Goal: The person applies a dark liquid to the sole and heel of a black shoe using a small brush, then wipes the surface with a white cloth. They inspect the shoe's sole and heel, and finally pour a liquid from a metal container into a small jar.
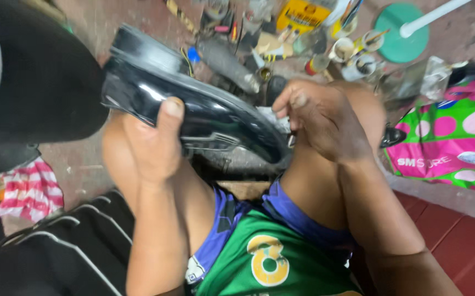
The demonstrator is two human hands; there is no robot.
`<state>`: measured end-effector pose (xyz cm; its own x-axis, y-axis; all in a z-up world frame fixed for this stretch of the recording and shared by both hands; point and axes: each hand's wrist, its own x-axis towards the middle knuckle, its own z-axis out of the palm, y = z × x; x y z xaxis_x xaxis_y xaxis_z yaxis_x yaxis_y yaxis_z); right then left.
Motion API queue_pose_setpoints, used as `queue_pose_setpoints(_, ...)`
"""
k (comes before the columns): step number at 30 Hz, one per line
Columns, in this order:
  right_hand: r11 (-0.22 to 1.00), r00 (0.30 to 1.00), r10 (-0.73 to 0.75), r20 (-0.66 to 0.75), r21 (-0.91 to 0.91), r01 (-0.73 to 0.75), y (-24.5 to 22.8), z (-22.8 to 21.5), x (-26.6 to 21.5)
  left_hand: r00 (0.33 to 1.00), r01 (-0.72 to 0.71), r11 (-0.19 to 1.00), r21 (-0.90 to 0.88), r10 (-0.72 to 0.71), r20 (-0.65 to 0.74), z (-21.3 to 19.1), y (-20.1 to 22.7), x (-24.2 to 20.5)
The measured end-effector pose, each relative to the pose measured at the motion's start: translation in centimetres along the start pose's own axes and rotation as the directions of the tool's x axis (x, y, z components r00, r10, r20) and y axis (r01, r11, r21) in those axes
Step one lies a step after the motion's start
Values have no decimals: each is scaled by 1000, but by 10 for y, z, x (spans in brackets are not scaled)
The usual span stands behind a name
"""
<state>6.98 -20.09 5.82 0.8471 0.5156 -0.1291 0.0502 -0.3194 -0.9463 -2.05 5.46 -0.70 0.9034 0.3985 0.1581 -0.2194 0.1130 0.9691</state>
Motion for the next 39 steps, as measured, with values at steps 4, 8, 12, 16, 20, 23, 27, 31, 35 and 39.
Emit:
queue_pose_setpoints(4,837,962,173,213,-546,-29,36,-10,-2,991,98,954,284,-119,58,-26,-3,7)
queue_pose_setpoints(8,779,929,-16,371,-577,244,59,-23,-6,972,169,564,809,-231,-42,-45,-23,11)
queue_pose_setpoints(12,804,939,138,314,-589,79,62,-36,-3,961,142,256,956,-266,-71,-63,-54,18)
queue_pose_setpoints(16,839,939,120,321,-539,77,53,-41,-3,968,15,162,987,-250,26,-72,-81,42)
queue_pose_setpoints(20,848,924,132,360,-523,82,37,-40,-1,941,53,142,988,-339,-1,-83,-113,85)
queue_pose_setpoints(23,856,909,197,368,-516,23,21,-36,1,900,159,118,980,-426,-95,-105,-151,118)
queue_pose_setpoints(27,872,970,-158,185,-435,225,12,-46,-6,915,37,111,993,-402,11,-127,-218,173)
queue_pose_setpoints(31,991,913,-124,-390,-3,134,43,-100,-31,848,-95,-117,989,-530,19,-143,-244,191)
queue_pose_setpoints(35,976,582,16,-813,138,166,135,-130,-38,809,0,-243,970,-570,-143,-118,-257,226)
queue_pose_setpoints(39,908,443,389,-808,418,-33,244,-132,-63,636,-294,-427,855,-756,-158,-83,-245,241)
